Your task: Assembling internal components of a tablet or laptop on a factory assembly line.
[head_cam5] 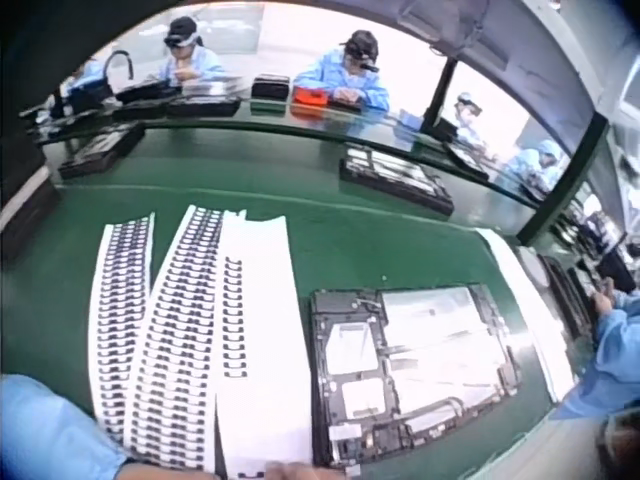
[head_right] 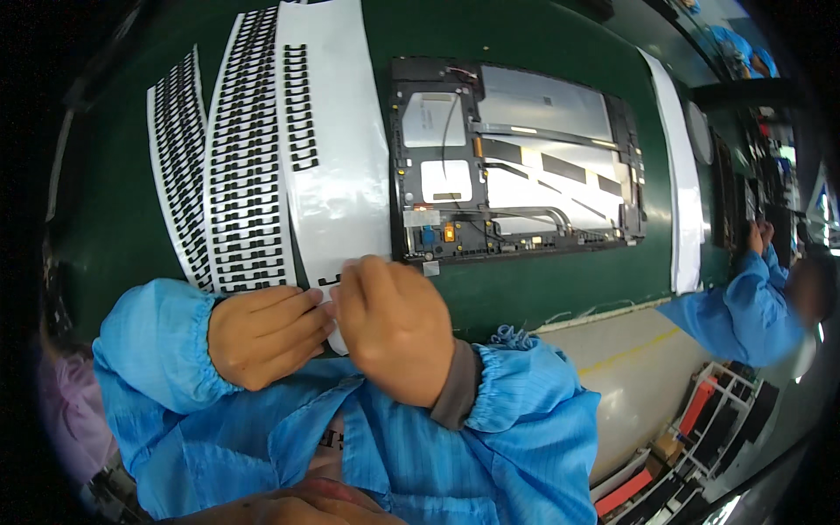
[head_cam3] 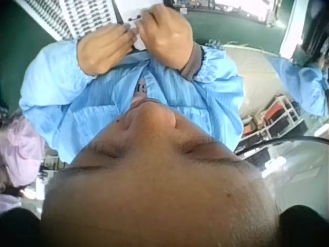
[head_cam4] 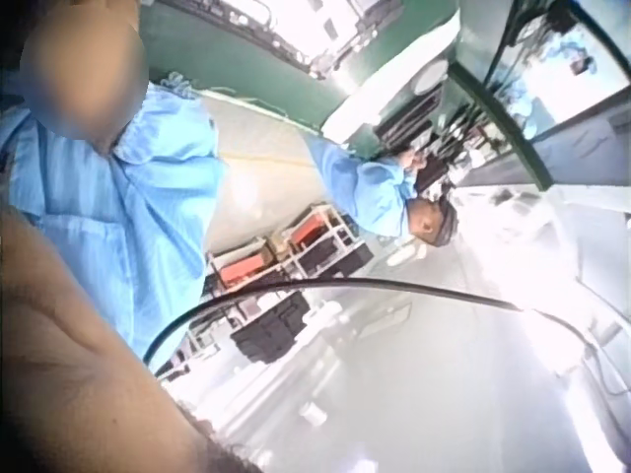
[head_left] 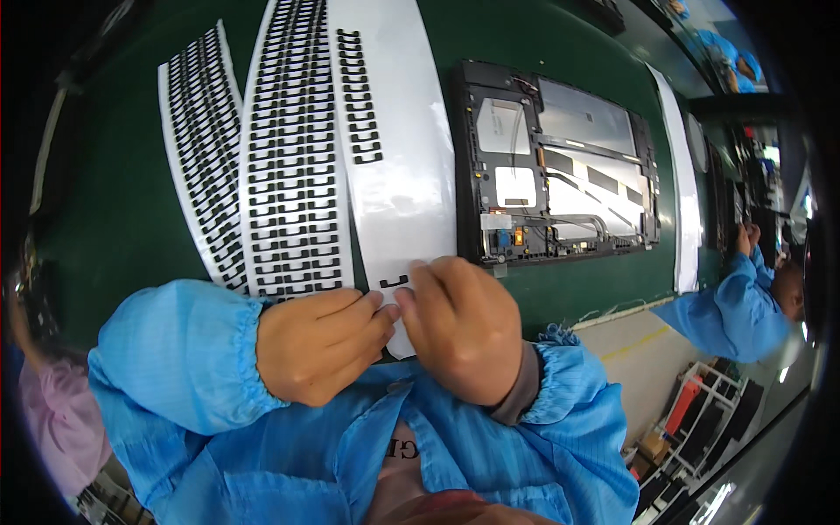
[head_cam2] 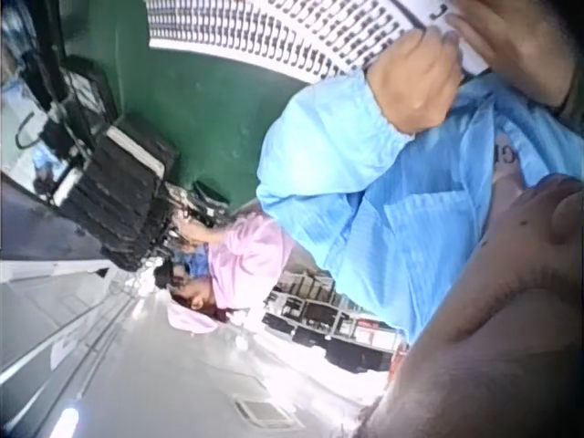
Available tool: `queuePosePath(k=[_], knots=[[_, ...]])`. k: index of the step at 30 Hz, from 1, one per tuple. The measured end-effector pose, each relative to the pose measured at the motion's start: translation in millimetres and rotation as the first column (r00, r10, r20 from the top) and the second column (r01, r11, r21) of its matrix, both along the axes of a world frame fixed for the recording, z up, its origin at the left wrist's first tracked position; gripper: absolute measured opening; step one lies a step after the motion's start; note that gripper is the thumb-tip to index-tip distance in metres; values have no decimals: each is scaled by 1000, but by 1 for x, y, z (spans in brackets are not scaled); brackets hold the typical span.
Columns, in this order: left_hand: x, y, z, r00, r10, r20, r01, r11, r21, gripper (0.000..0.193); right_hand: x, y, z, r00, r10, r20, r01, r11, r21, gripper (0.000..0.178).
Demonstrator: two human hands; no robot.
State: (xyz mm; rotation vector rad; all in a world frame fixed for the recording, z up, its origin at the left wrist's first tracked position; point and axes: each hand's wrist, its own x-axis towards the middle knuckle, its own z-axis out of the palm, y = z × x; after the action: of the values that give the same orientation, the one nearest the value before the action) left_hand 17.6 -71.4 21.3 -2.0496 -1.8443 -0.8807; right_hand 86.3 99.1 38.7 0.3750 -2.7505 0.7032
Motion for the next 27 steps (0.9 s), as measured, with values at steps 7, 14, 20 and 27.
queuePosePath(k=[7, 14, 20, 27], knots=[[0, 0, 4, 998, -5, 59, 9, 998, -70, 24, -1, -1, -7, 994, 99, -49, -105, 984, -141, 17], [-4, 4, 13, 981, 34, 191, 8, 977, -215, 17, 19, 67, 25, 998, 60, 16, -42, 845, -533, 11], [-5, 45, 55, 994, -41, 101, 73, 941, -330, 21, 48, 146, 28, 945, -244, 218, 327, 710, -623, 6], [-23, 114, 24, 988, -133, -81, 116, 975, -189, 27, 14, 142, 14, 987, -66, 149, 128, 879, -460, 9]])
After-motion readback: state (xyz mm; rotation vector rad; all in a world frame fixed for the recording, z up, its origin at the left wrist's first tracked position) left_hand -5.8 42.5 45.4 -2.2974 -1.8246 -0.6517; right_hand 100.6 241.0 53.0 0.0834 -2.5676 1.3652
